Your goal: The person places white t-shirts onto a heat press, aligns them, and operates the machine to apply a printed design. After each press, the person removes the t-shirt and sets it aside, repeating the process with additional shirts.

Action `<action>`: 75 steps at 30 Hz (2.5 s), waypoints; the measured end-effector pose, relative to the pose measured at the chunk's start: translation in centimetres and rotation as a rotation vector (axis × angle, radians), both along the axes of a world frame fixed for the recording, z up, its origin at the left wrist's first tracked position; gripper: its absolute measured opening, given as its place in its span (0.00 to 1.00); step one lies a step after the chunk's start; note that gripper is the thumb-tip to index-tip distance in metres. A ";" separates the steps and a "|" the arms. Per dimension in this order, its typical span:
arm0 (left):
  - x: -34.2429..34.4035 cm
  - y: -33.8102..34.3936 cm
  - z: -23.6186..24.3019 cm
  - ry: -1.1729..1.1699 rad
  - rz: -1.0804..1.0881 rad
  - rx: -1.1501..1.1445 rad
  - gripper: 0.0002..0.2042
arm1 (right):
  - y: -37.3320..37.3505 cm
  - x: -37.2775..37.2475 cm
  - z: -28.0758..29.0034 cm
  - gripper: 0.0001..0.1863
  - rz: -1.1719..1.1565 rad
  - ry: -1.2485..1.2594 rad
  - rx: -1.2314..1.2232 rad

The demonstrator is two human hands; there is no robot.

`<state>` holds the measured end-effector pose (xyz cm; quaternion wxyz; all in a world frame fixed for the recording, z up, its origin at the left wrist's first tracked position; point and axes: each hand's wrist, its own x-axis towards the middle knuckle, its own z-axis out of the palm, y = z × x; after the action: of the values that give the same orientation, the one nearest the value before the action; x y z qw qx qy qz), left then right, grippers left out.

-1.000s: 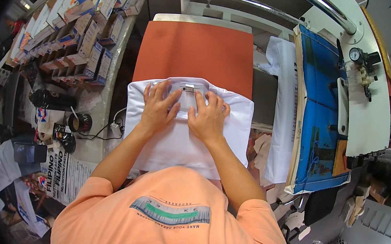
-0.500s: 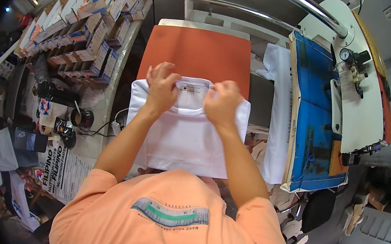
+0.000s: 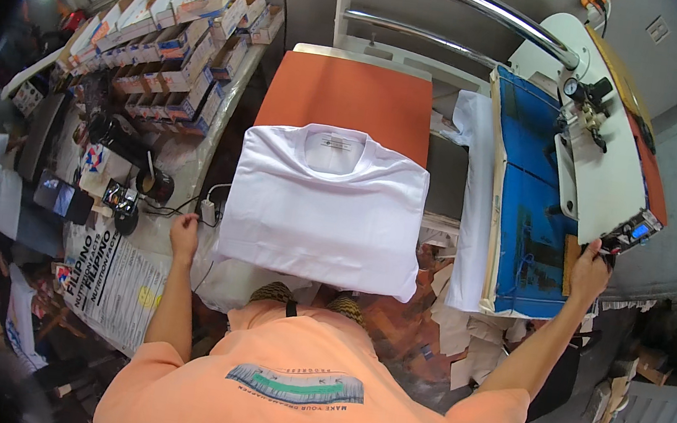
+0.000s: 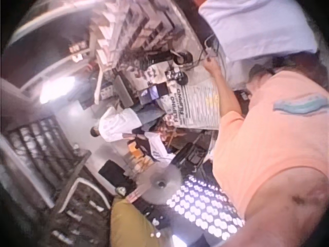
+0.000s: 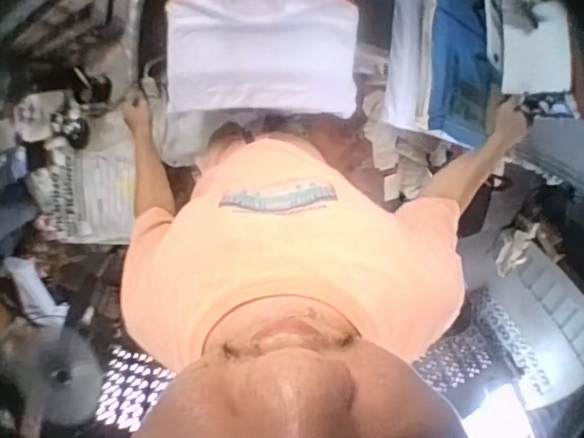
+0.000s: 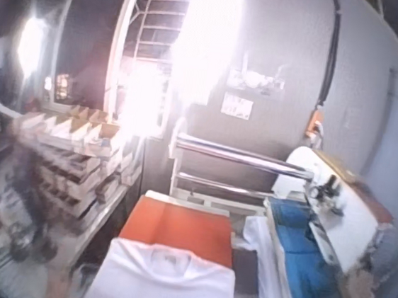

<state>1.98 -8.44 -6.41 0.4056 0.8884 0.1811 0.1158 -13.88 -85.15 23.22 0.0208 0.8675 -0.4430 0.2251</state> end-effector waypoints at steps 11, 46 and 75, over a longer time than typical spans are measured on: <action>-22.9 -1.4 -23.1 0.973 -0.660 0.047 0.23 | 16.6 4.5 -1.6 0.22 0.406 -0.253 -0.301; -22.8 -50.3 -1.3 0.823 -0.433 -1.490 0.11 | -17.2 -14.2 -18.3 0.22 -0.158 0.023 0.386; -107.7 -61.9 43.6 -1.812 0.685 0.356 0.21 | 40.3 -45.0 25.5 0.13 2.518 1.800 2.340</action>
<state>-105.72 -70.38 37.15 0.1957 0.4112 0.0292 0.8898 -58.85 -44.81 48.76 0.4399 -0.0639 -0.5673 0.6932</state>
